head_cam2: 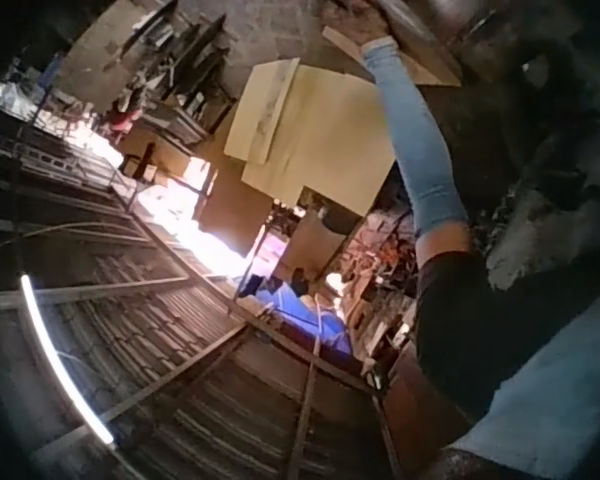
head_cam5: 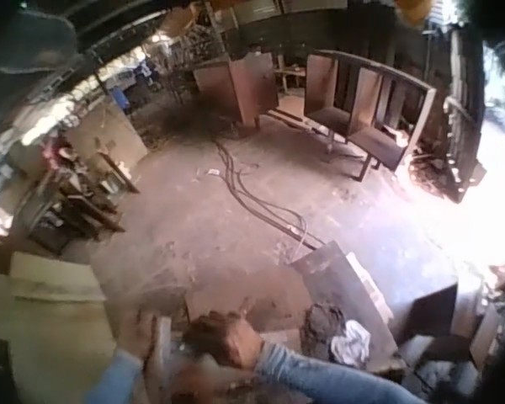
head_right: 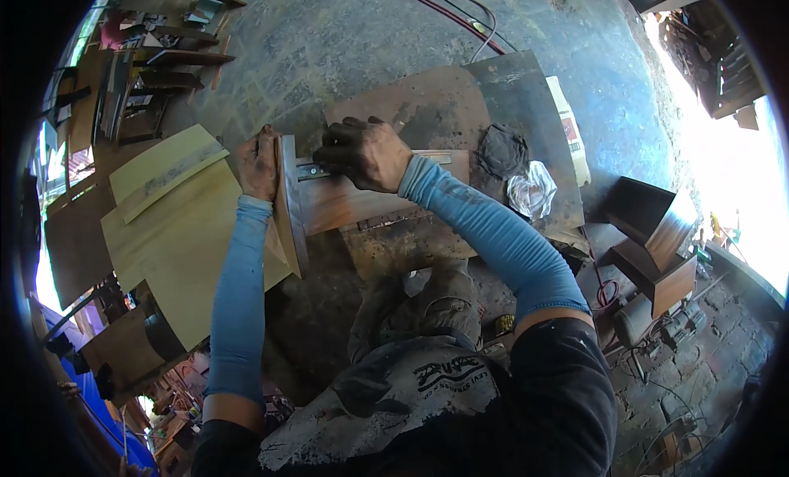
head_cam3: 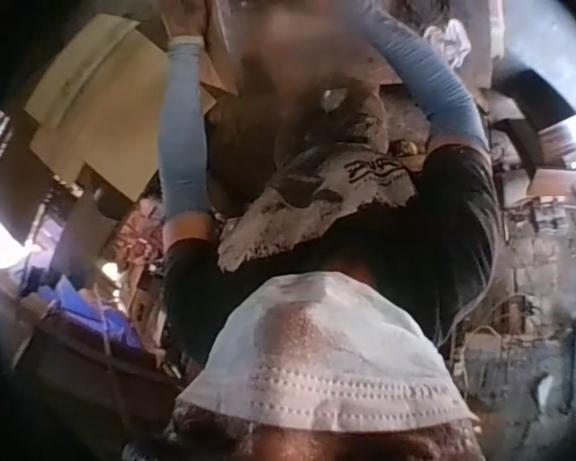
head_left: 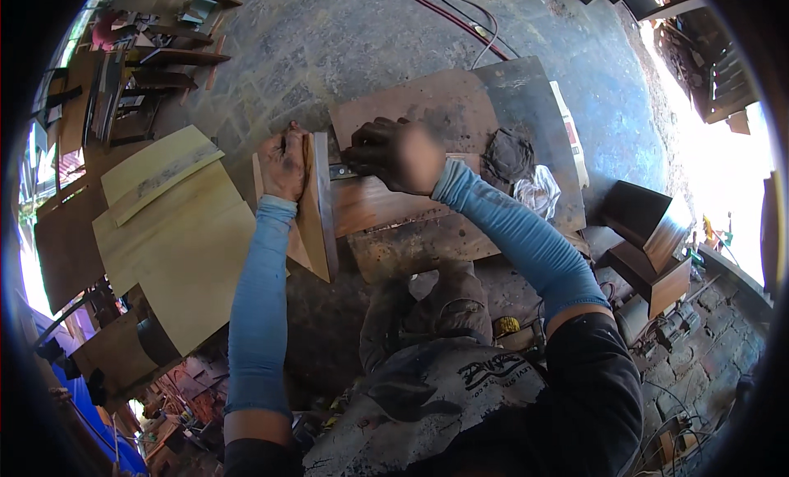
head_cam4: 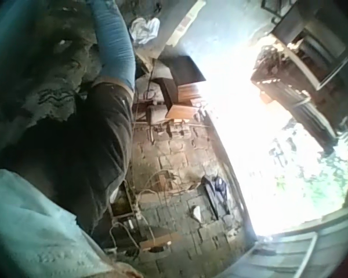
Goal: The person wipes the interior and exterior surfaces of a wooden drawer unit with a cloth. They handle the drawer by lifting and turning it to access different sides, including the bottom and back, while working in a cluttered workshop environment.
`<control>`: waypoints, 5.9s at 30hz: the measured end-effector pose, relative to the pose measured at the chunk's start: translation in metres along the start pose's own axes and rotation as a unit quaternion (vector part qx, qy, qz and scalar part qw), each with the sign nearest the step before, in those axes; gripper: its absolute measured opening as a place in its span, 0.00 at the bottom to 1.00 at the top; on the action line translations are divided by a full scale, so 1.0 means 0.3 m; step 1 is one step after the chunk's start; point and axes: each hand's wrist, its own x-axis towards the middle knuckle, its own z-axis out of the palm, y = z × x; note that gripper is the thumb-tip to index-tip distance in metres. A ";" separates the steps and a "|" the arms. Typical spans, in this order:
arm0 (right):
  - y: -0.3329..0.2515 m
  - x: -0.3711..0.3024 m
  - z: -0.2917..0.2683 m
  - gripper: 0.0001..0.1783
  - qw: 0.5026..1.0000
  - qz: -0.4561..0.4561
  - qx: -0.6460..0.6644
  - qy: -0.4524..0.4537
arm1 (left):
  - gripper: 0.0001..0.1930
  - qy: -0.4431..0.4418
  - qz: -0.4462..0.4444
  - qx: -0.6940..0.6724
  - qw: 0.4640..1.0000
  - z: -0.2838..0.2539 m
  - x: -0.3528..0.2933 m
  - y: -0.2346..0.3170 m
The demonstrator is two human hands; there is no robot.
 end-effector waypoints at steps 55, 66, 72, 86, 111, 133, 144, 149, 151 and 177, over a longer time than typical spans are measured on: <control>0.324 -1.516 0.432 0.21 0.561 0.813 0.022 -0.154 | 0.06 -0.013 0.382 0.394 0.836 0.010 0.358 0.100; 0.388 -0.794 -0.004 0.11 0.878 0.448 -0.090 0.143 | 0.23 -0.012 0.182 0.043 0.982 0.110 0.301 0.146; 0.212 -0.314 0.056 0.12 0.963 0.208 0.001 0.172 | 0.25 0.008 0.207 0.044 0.977 0.045 0.227 0.077; 0.513 -0.706 0.291 0.10 0.892 0.343 -0.088 0.281 | 0.16 -0.140 0.363 0.024 0.921 -0.225 0.346 -0.224; -0.295 -0.058 0.306 0.29 0.858 0.441 -0.053 0.258 | 0.25 0.050 0.335 0.211 0.917 -0.053 0.237 -0.031; -0.456 -0.038 0.242 0.09 0.869 0.327 0.299 0.223 | 0.23 0.071 0.286 0.106 0.950 -0.066 0.301 0.027; -0.398 -0.401 0.624 0.23 0.662 0.515 0.512 0.188 | 0.21 -0.229 0.144 -0.145 0.952 -0.435 0.438 -0.424; -0.371 -0.233 0.553 0.20 0.817 0.374 0.280 0.338 | 0.21 -0.240 0.197 -0.091 0.946 -0.310 0.405 -0.364; -0.325 -0.141 0.402 0.17 0.800 0.371 0.319 0.348 | 0.21 -0.257 0.247 -0.057 0.933 -0.311 0.397 -0.319; -0.335 -0.714 0.015 0.24 0.461 0.514 0.448 0.568 | 0.37 -0.129 0.239 0.243 0.931 0.027 0.387 0.063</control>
